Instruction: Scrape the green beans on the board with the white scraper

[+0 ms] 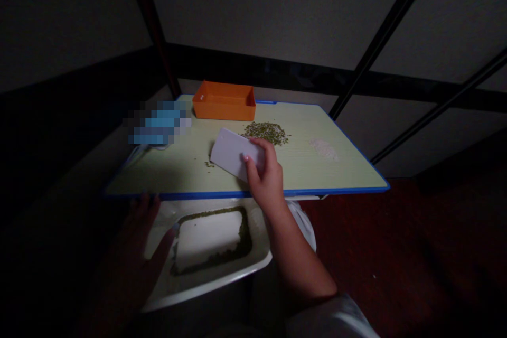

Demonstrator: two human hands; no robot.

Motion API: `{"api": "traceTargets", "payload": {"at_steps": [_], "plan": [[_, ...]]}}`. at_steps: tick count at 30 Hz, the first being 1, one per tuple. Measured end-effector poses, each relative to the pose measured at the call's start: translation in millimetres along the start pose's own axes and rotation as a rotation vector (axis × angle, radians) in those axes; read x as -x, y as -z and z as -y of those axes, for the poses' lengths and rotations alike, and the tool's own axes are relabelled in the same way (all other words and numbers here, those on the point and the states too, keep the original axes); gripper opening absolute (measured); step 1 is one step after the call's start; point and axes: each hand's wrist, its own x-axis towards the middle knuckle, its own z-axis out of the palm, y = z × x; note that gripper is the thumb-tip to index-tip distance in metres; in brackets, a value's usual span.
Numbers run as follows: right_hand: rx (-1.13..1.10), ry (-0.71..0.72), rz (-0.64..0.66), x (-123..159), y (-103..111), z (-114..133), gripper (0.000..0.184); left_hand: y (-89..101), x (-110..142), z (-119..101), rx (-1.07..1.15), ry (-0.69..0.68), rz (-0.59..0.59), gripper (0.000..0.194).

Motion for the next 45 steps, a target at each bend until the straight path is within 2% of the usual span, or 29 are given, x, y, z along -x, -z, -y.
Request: {"api": "traceTargets", "payload": {"at_steps": [12, 18, 25, 31, 40, 45], "plan": [[0.055, -0.025, -0.012, 1.4, 0.6, 2.0, 0.03, -0.2, -0.6, -1.6, 0.004, 0.001, -0.006, 0.065], [0.05, -0.045, 0.022, 0.6, -1.6, 0.3, 0.032, 0.8, -0.2, -2.9, 0.009, -0.002, -0.025, 0.065], [0.038, -0.058, 0.046, -2.4, -3.4, 0.3, 0.036, 6.4, -0.9, -4.8, 0.004, 0.032, 0.066, 0.066], [-0.015, -0.069, 0.135, -7.2, -5.2, -4.9, 0.043, 2.2, 0.6, -3.0, 0.001, -0.005, -0.029, 0.064], [-0.133, -0.074, 0.161, -7.4, -4.3, -7.0, 0.039, 2.6, -0.6, 0.0, -0.003, -0.06, -0.044, 0.065], [-0.172, -0.075, 0.17, -6.7, -2.6, -6.0, 0.037, 1.3, -0.6, 0.3, -0.001, -0.021, -0.03, 0.064]]}}
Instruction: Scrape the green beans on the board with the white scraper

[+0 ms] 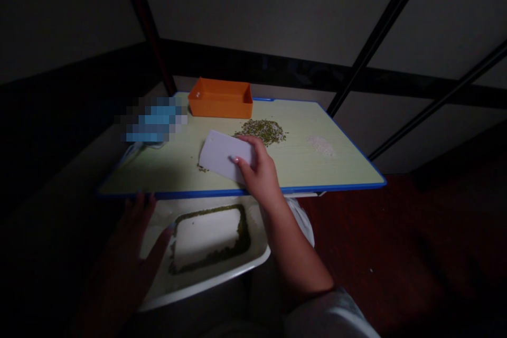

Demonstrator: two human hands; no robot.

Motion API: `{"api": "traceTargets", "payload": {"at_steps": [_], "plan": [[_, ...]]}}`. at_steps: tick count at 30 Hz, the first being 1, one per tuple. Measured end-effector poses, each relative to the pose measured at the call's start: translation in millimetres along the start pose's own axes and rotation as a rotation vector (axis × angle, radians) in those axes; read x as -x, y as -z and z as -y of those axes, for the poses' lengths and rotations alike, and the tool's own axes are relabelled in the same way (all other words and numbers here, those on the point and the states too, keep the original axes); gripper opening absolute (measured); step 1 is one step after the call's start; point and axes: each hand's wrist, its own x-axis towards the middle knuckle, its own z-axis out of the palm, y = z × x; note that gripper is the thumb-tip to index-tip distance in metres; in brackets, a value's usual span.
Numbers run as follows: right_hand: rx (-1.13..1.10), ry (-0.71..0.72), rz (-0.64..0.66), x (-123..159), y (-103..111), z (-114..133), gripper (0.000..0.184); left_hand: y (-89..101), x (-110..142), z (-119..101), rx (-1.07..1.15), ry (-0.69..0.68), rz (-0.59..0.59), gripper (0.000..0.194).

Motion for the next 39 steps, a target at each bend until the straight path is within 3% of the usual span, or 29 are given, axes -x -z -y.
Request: {"api": "traceTargets", "payload": {"at_steps": [10, 19, 39], "plan": [[-0.011, 0.011, -0.076, 4, 8, 5, 0.035, -0.1, 1, -1, -0.001, -0.004, 0.002, 0.064], [0.017, -0.033, -0.067, 7, 24, 5, 0.03, -1.1, 0, -2, -0.001, 0.018, 0.017, 0.064], [0.058, -0.009, -0.059, 8, 19, 3, 0.03, -0.7, 1, -4, 0.005, 0.012, 0.012, 0.065]]}}
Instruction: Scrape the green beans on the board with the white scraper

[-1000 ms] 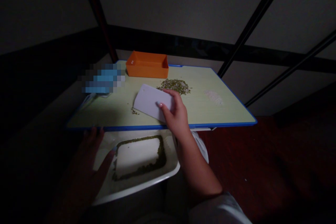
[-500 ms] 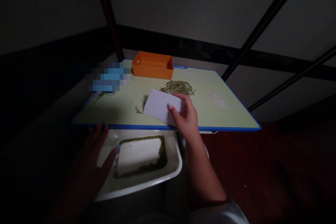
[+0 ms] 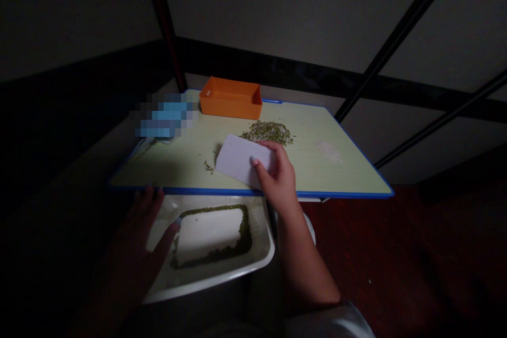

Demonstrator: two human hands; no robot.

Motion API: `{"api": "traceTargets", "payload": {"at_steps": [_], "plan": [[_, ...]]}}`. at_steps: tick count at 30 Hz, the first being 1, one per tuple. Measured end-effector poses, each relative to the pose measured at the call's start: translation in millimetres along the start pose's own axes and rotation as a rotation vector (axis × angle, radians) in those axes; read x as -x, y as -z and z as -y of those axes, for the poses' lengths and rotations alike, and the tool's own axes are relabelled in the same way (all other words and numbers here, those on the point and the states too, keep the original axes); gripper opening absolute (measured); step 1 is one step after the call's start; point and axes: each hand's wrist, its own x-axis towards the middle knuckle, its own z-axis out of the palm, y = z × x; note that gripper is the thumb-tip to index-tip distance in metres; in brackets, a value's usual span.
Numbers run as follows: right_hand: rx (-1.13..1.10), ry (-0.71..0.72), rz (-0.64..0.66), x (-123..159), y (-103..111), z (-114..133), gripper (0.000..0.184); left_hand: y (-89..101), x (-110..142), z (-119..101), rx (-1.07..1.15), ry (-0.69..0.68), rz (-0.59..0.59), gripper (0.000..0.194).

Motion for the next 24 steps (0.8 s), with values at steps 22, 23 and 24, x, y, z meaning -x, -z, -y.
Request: {"api": "traceTargets", "payload": {"at_steps": [22, 23, 24], "plan": [[-0.042, -0.024, 0.008, 0.6, -7.6, 2.7, 0.029, 0.8, -1.1, -0.6, 0.001, 0.005, 0.003, 0.064], [-0.043, -0.024, 0.011, 0.6, -7.6, 3.0, 0.029, 0.7, -1.1, -0.6, 0.001, 0.004, 0.001, 0.064], [-0.042, -0.024, 0.013, 0.7, -7.6, 3.0, 0.029, 0.8, -1.0, -0.7, 0.001, 0.004, 0.001, 0.064]]}}
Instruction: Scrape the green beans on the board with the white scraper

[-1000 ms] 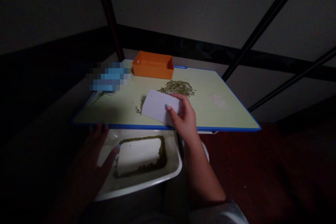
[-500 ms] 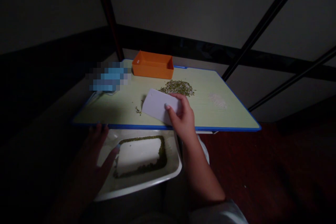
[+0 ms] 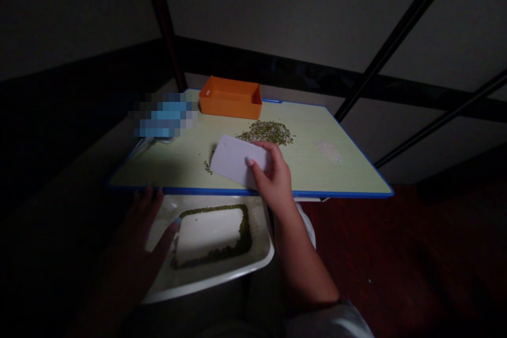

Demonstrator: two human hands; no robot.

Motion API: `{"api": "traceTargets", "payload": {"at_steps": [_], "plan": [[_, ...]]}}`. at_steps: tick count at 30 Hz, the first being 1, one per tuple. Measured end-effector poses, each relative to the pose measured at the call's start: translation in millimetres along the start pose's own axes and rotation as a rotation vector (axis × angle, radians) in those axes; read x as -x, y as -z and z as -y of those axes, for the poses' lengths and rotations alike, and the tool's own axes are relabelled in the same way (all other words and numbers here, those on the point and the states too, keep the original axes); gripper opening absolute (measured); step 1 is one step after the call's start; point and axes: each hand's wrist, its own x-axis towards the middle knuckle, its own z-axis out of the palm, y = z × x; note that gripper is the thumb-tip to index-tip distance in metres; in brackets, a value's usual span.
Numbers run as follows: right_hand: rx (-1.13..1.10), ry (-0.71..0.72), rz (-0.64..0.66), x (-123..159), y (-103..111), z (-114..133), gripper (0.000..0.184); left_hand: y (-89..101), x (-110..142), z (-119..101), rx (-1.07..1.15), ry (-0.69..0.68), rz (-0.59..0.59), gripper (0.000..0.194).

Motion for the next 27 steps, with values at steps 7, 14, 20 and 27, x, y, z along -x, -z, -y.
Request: {"api": "traceTargets", "payload": {"at_steps": [7, 14, 20, 27], "plan": [[-0.002, 0.014, 0.01, -0.4, -1.1, -2.0, 0.031, -0.5, 1.1, 0.1, 0.004, -0.001, -0.006, 0.064], [-0.005, 0.016, 0.021, -0.2, -2.0, 0.2, 0.03, -2.5, 1.1, 2.0, -0.002, -0.014, -0.008, 0.064], [-0.001, 0.029, 0.02, 0.6, -1.5, 0.9, 0.03, -0.8, 1.0, 0.2, 0.0, 0.0, -0.009, 0.064], [-0.014, 0.03, 0.042, 0.6, -1.9, -1.4, 0.031, -1.4, 0.7, 0.4, -0.008, -0.001, 0.003, 0.064]]}}
